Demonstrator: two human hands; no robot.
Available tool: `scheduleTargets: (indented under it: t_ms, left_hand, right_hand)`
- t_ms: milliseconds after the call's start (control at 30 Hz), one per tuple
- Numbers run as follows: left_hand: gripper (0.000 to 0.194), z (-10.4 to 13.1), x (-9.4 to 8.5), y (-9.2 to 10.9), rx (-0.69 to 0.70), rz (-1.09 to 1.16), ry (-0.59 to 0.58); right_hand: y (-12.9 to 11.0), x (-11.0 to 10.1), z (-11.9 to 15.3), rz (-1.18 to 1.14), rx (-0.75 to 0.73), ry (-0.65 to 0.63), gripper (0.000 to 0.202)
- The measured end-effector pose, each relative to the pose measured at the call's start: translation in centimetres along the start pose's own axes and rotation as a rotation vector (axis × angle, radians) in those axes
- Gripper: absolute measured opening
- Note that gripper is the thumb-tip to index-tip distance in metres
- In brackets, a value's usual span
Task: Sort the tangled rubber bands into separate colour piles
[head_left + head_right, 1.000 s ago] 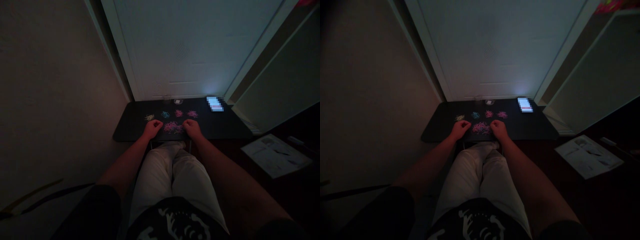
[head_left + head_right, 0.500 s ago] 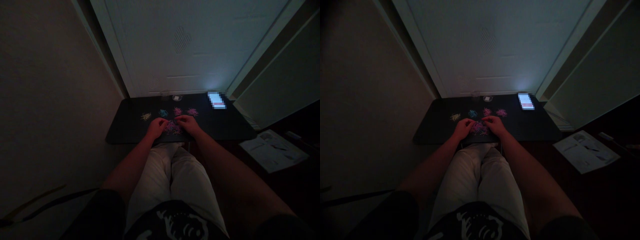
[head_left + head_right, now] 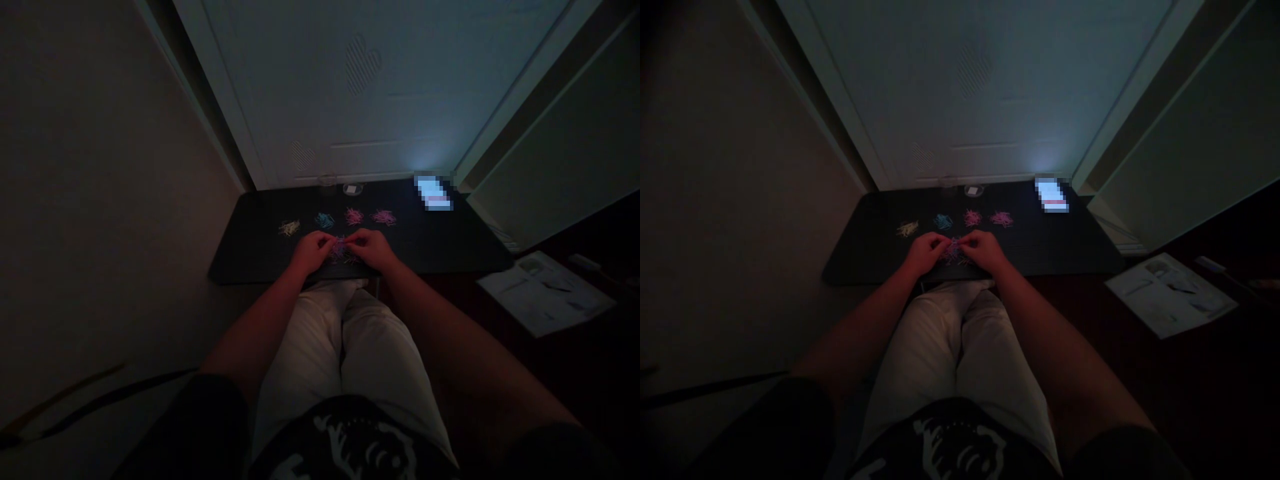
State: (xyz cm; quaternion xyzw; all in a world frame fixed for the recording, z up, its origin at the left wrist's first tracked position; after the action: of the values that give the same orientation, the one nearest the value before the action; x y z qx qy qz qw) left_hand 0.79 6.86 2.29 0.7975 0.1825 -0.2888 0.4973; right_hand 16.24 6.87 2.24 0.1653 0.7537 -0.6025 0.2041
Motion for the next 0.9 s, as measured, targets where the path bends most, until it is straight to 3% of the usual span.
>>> scheduleTargets:
  t_ms: [400,900]
  left_hand:
    - [0.025,0.1,0.2,1.2,0.101,-0.023,-0.057]
    - [0.026,0.4,0.0,1.8,0.122,0.061,-0.063]
  right_hand:
    - [-1.0,-0.1,0.3,0.041,-0.061,0.023,0.016]
    - [-1.0,-0.9,1.0,-0.011,-0.042,0.068,0.015]
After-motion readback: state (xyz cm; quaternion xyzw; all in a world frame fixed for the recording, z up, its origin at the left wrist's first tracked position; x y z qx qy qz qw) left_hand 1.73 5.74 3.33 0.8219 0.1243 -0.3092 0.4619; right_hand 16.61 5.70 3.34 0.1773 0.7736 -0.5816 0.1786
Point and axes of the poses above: each hand's wrist, its own z-axis away from the middle knuckle, its own x-axis out of the palm, y = z × x, the point moved 9 cm from there along -z, towards the middle knuckle, and after that the axes turned 6 degrees about x, right-handed, at the moved point
